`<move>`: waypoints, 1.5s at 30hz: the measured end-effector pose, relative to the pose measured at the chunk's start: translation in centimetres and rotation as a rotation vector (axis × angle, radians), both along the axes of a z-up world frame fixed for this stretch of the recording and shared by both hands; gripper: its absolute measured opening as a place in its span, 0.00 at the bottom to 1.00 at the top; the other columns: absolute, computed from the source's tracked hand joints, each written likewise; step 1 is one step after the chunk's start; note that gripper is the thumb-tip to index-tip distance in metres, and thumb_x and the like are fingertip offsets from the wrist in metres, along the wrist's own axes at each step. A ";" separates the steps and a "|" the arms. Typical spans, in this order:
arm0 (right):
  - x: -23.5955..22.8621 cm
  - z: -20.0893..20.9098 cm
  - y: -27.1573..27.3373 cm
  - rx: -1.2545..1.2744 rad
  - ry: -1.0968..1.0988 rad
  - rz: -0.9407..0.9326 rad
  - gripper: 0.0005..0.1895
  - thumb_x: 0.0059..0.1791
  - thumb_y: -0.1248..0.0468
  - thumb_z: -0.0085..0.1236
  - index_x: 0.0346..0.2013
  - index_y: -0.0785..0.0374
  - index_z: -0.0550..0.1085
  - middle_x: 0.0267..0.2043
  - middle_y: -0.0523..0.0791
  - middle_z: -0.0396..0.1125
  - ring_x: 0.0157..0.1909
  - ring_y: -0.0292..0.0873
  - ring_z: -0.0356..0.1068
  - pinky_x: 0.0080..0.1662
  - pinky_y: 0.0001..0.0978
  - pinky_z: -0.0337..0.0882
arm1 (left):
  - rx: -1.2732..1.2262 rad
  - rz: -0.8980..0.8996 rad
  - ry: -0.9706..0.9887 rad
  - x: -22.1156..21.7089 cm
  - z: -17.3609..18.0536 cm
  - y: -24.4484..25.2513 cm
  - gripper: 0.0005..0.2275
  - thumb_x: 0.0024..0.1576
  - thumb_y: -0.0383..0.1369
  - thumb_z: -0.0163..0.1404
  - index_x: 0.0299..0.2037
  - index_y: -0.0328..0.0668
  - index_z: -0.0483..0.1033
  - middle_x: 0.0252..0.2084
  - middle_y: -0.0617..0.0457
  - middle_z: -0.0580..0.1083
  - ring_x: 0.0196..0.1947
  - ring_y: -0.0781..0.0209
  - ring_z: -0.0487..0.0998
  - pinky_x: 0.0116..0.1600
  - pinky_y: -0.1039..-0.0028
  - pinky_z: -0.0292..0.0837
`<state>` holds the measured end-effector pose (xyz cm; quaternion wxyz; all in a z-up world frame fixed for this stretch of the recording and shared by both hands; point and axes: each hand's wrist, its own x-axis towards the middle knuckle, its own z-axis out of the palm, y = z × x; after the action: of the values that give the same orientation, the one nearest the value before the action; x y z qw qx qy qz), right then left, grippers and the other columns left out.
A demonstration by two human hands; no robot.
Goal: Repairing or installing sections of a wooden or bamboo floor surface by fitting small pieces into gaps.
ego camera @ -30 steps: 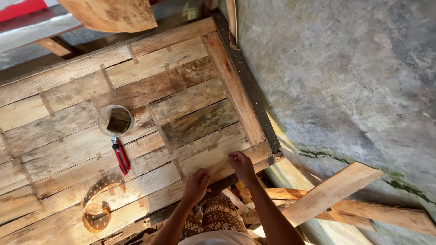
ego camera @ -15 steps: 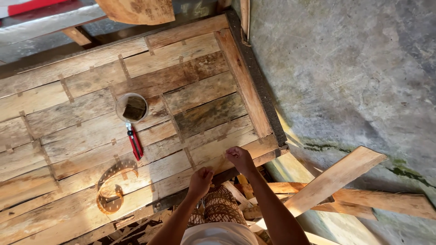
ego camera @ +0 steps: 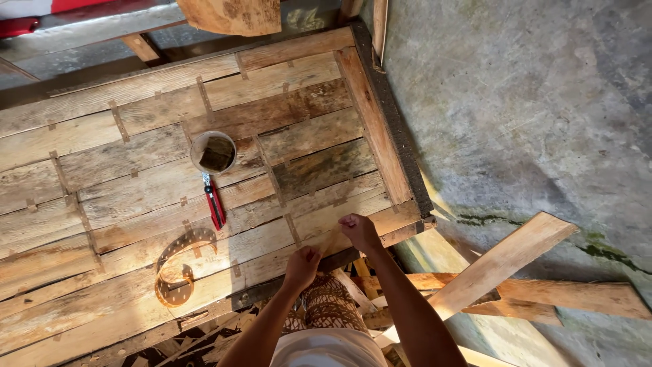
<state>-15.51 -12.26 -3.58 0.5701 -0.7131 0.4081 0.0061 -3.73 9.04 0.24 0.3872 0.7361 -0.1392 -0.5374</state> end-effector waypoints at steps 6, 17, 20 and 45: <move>-1.1 2.4 -0.1 0.043 0.014 -0.104 0.12 0.50 0.62 0.61 0.43 0.67 0.79 0.39 0.45 0.76 0.40 0.38 0.74 0.44 0.31 0.73 | 0.024 -0.214 -0.351 0.7 0.9 -2.4 0.13 0.62 0.41 0.50 0.39 0.38 0.78 0.30 0.48 0.78 0.28 0.52 0.79 0.38 0.58 0.74; -2.4 3.6 -1.3 0.030 0.090 -0.259 0.16 0.52 0.56 0.59 0.43 0.67 0.78 0.38 0.47 0.76 0.37 0.39 0.74 0.41 0.34 0.74 | -0.041 -0.256 -0.345 1.2 1.7 -4.5 0.11 0.60 0.38 0.49 0.39 0.38 0.80 0.30 0.46 0.79 0.31 0.50 0.81 0.40 0.59 0.74; -2.6 3.4 -1.8 0.036 0.074 -0.234 0.15 0.52 0.57 0.60 0.42 0.68 0.78 0.39 0.48 0.77 0.37 0.40 0.74 0.42 0.34 0.74 | -0.063 -0.259 -0.368 1.2 0.4 -5.0 0.11 0.60 0.37 0.49 0.39 0.37 0.80 0.31 0.44 0.79 0.32 0.48 0.81 0.41 0.58 0.74; -3.5 1.6 -3.2 -0.049 0.169 -0.143 0.16 0.54 0.55 0.54 0.44 0.66 0.78 0.39 0.47 0.78 0.41 0.41 0.79 0.46 0.35 0.76 | -0.017 -0.347 -0.308 2.0 -0.4 -7.2 0.11 0.62 0.36 0.45 0.39 0.38 0.77 0.29 0.48 0.79 0.29 0.55 0.80 0.42 0.61 0.75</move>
<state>-19.00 -15.48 -2.01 0.5149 -0.6928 0.5047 0.0156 -1.70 1.79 -0.14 0.2692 0.7712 -0.3256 -0.4762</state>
